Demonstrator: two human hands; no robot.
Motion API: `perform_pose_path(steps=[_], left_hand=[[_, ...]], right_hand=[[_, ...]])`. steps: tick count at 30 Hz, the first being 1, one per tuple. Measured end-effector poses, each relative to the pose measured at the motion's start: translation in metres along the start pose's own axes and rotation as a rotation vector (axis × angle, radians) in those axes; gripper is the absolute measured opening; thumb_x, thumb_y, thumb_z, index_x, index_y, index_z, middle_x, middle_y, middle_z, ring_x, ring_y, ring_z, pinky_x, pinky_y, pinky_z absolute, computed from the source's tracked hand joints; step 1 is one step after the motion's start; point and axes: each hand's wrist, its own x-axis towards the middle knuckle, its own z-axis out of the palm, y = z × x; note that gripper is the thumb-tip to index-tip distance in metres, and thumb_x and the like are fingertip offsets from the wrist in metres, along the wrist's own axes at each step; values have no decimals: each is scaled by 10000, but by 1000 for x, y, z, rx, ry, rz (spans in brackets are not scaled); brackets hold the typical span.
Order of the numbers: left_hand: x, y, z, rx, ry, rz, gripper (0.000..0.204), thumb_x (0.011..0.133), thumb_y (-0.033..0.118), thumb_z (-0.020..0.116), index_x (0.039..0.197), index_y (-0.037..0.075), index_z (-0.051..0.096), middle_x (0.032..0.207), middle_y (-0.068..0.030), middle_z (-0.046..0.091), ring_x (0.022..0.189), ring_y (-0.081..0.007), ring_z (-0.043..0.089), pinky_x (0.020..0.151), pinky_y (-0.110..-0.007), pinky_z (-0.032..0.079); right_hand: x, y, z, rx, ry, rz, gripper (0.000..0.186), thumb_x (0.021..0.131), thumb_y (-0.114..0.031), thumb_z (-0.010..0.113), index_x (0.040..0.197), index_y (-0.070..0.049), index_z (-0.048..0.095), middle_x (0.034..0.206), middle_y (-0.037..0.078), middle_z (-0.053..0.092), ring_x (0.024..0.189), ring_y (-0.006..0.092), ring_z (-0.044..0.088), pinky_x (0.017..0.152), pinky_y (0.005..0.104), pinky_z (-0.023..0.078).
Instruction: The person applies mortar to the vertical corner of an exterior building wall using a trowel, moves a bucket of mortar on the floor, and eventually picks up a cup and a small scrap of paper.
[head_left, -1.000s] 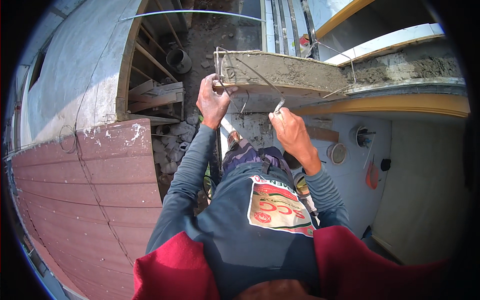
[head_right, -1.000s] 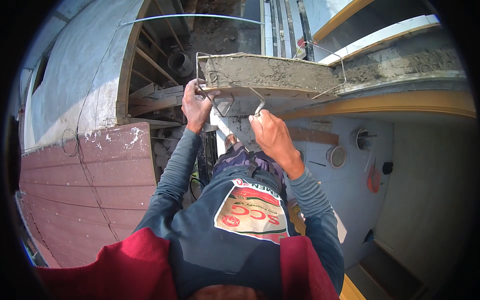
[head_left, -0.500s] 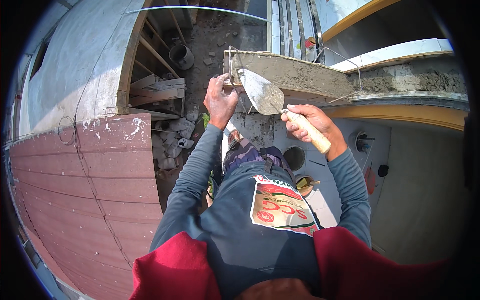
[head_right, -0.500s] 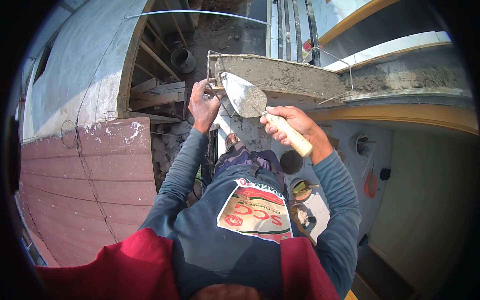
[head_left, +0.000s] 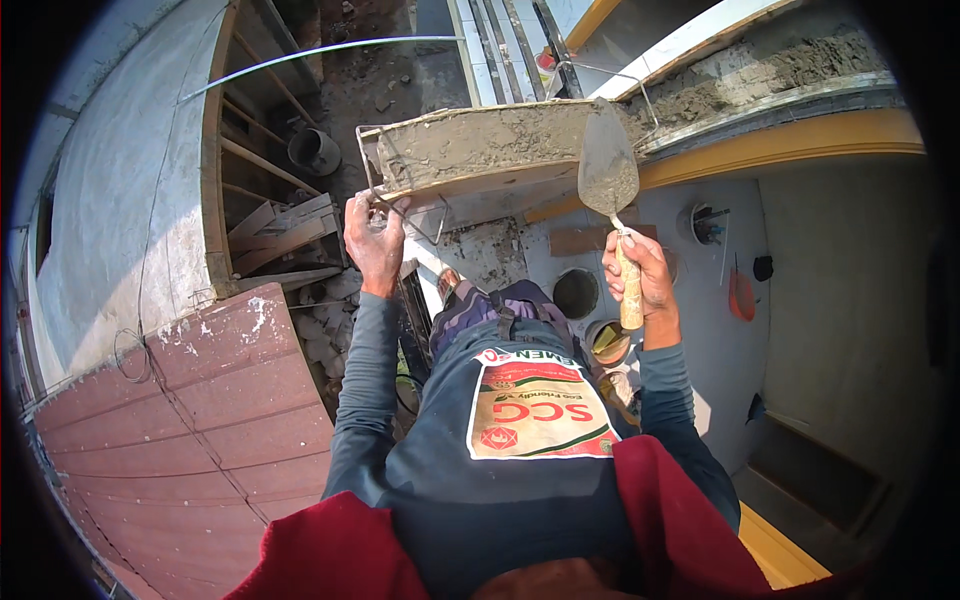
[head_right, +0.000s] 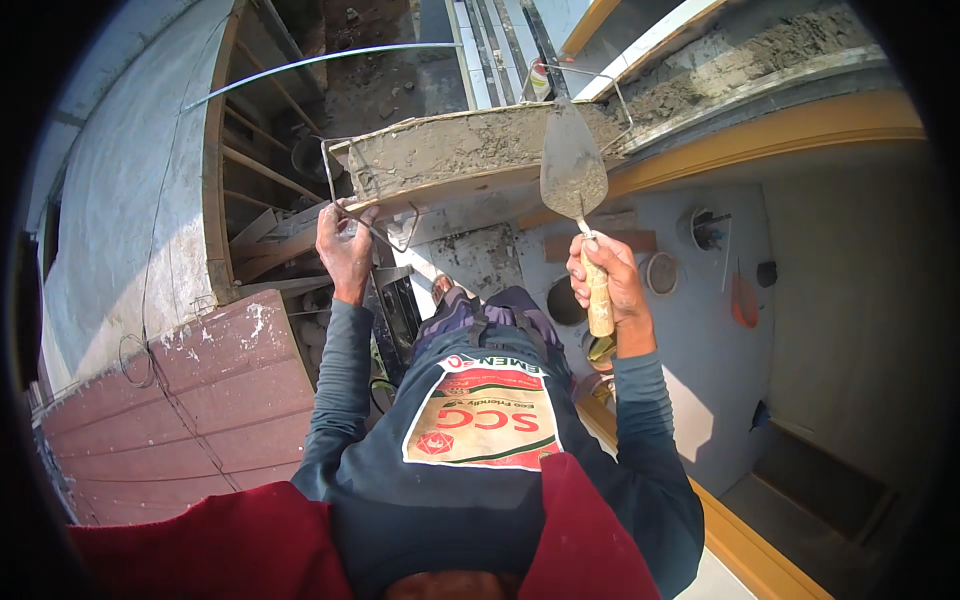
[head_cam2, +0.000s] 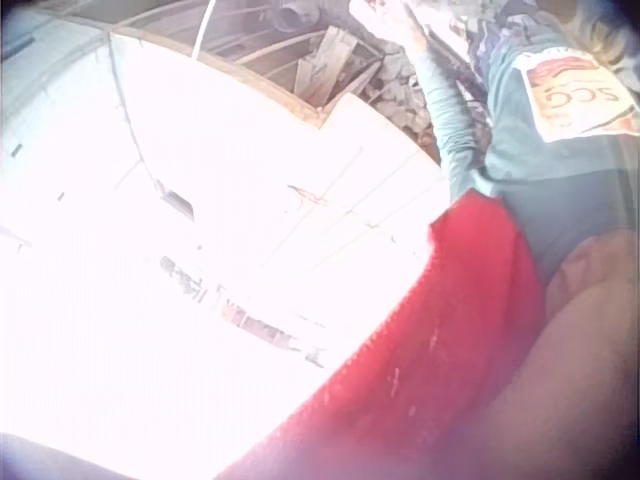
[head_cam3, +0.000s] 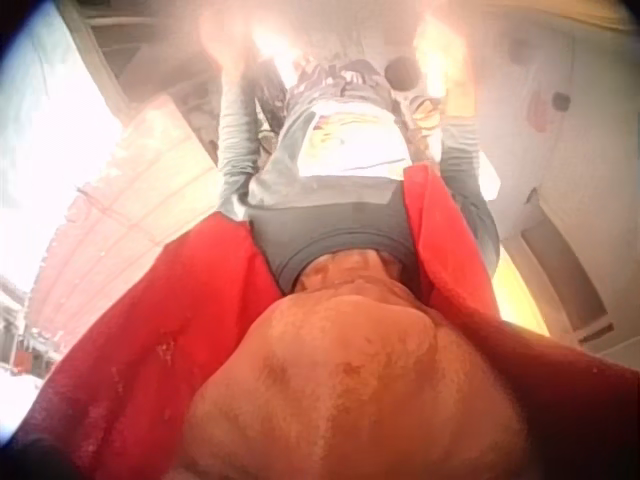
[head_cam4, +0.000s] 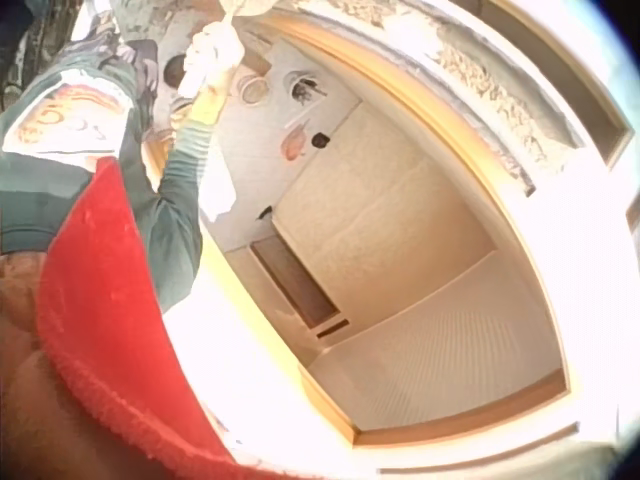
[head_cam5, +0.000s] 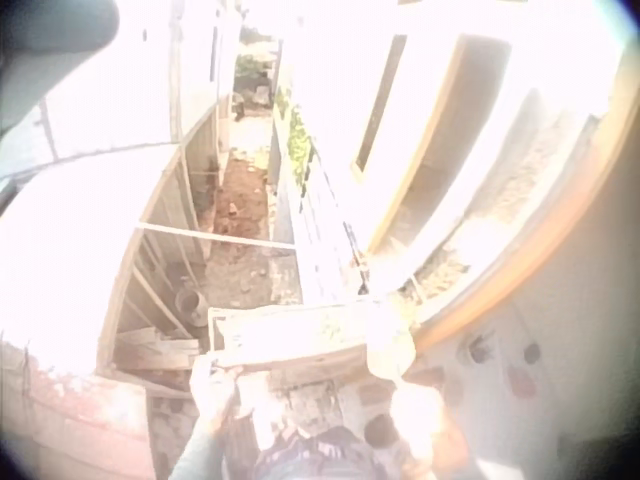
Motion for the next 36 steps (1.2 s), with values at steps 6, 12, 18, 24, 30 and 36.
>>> perform_pose_path(steps=[6, 12, 18, 24, 30, 36], left_hand=[[1, -20, -20, -193, -136, -161, 318, 820, 108, 769, 1091, 16, 630, 1023, -66, 644, 959, -170, 621, 856, -333, 508], [13, -26, -18, -143, -241, -137, 293, 828, 100, 780, 1051, 28, 605, 971, -45, 641, 887, -126, 608, 799, -291, 503], [21, -16, -11, -75, -233, -58, 235, 816, 96, 794, 860, 30, 572, 770, -1, 593, 711, -74, 522, 671, -232, 458], [26, -24, -22, 143, -231, 16, 275, 807, 134, 801, 813, 49, 539, 699, -7, 604, 633, -81, 543, 592, -243, 464], [24, -18, -21, 167, -235, -28, 302, 792, 138, 802, 775, 43, 516, 679, -28, 584, 644, -108, 515, 612, -272, 452], [24, -14, -18, 173, -234, -29, 290, 785, 135, 801, 771, 38, 528, 675, -26, 566, 650, -119, 497, 627, -284, 442]], right_hand=[[-32, 92, -59, 590, -37, 42, 301, 972, -350, 547, 981, -49, 558, 918, 78, 547, 874, 216, 536, 731, 336, 507], [47, 164, -106, 1121, 199, -66, 295, 1011, -345, 515, 1074, -60, 559, 1043, 73, 575, 941, 249, 535, 824, 397, 462], [183, 240, -145, 1428, 596, -113, 289, 1029, -287, 477, 1052, -10, 552, 1014, 137, 591, 880, 265, 525, 750, 413, 471], [243, 243, -130, 1831, 581, -156, 261, 1051, -294, 427, 1013, -54, 522, 857, 124, 540, 740, 249, 481, 682, 392, 480], [259, 234, -120, 1867, 401, -315, 252, 1047, -240, 416, 1041, -7, 512, 948, 169, 587, 794, 273, 528, 735, 407, 506], [247, 228, -126, 1776, 481, -341, 213, 1045, -218, 425, 981, -50, 539, 956, 175, 588, 816, 285, 529, 766, 429, 525]])
